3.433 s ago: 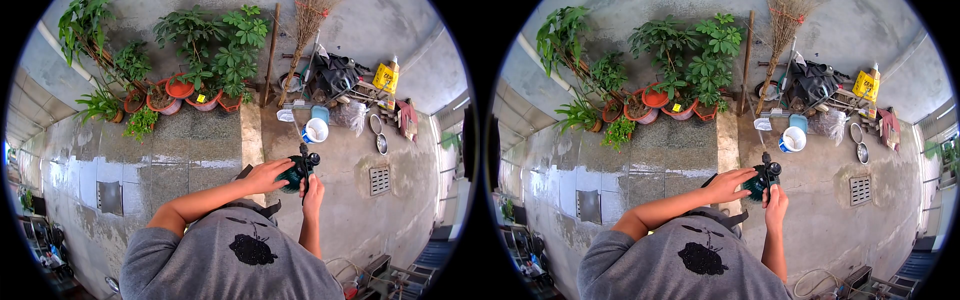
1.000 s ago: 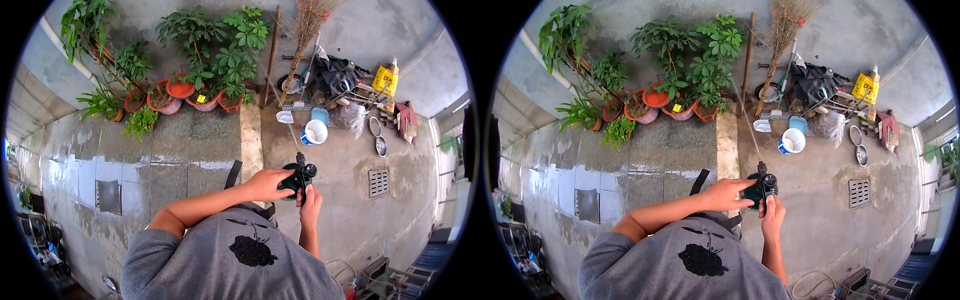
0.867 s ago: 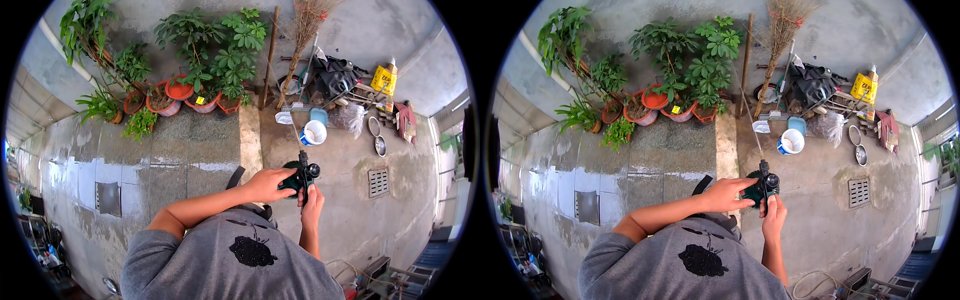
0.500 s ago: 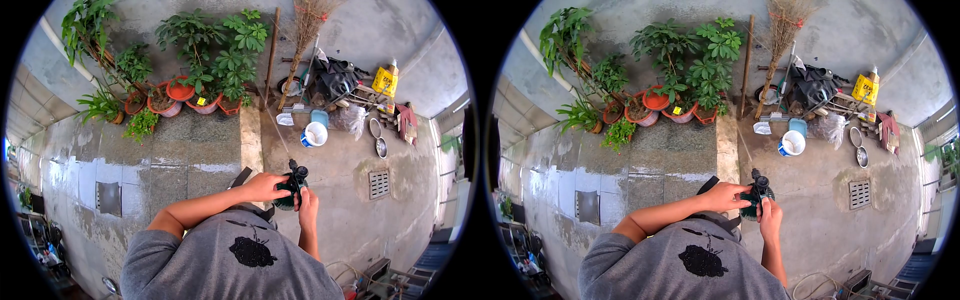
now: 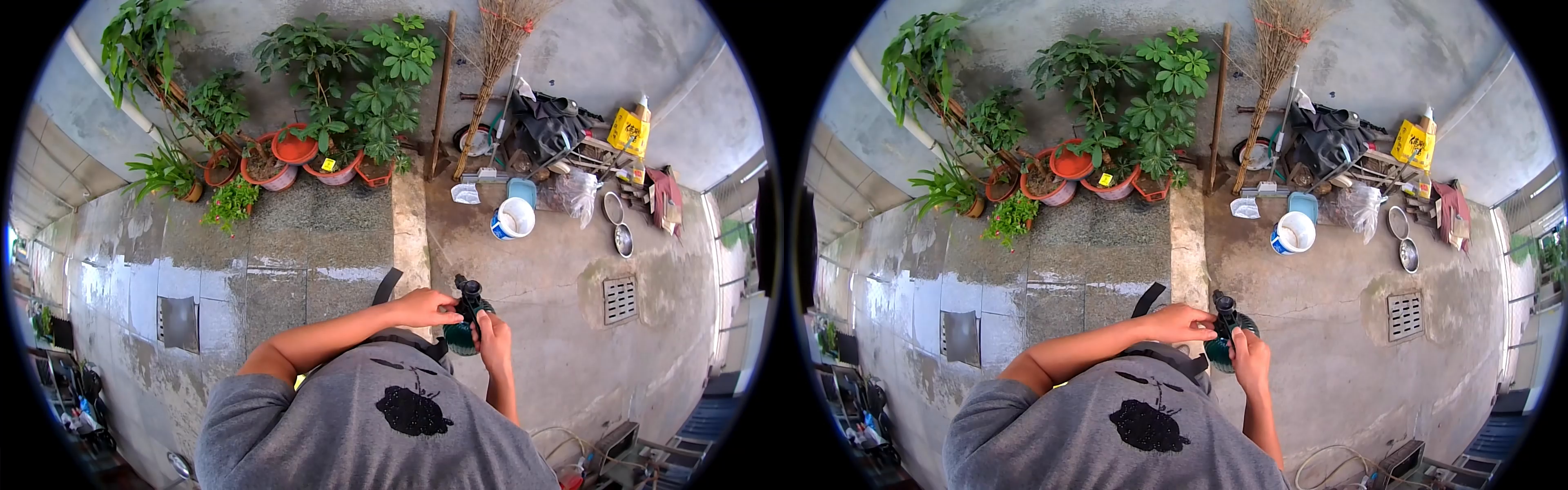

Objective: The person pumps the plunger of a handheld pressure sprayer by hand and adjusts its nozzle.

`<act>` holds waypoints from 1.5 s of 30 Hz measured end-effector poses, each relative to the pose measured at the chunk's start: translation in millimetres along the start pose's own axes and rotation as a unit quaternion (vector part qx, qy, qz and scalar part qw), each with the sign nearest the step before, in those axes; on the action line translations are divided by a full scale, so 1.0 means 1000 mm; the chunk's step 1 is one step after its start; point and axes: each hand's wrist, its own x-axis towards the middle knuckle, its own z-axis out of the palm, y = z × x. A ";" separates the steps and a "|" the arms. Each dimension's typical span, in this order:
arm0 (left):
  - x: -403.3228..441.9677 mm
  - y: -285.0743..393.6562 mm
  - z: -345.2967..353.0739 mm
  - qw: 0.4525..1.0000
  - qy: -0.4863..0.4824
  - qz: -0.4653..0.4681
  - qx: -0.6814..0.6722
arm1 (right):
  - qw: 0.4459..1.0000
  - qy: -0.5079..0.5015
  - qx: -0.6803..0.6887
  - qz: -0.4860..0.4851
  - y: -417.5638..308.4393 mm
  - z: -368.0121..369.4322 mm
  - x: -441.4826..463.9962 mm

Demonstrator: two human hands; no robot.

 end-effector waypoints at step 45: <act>-0.053 -0.018 -0.045 0.967 0.256 0.012 0.006 | 0.976 -0.185 -0.045 -0.102 -0.079 0.043 0.053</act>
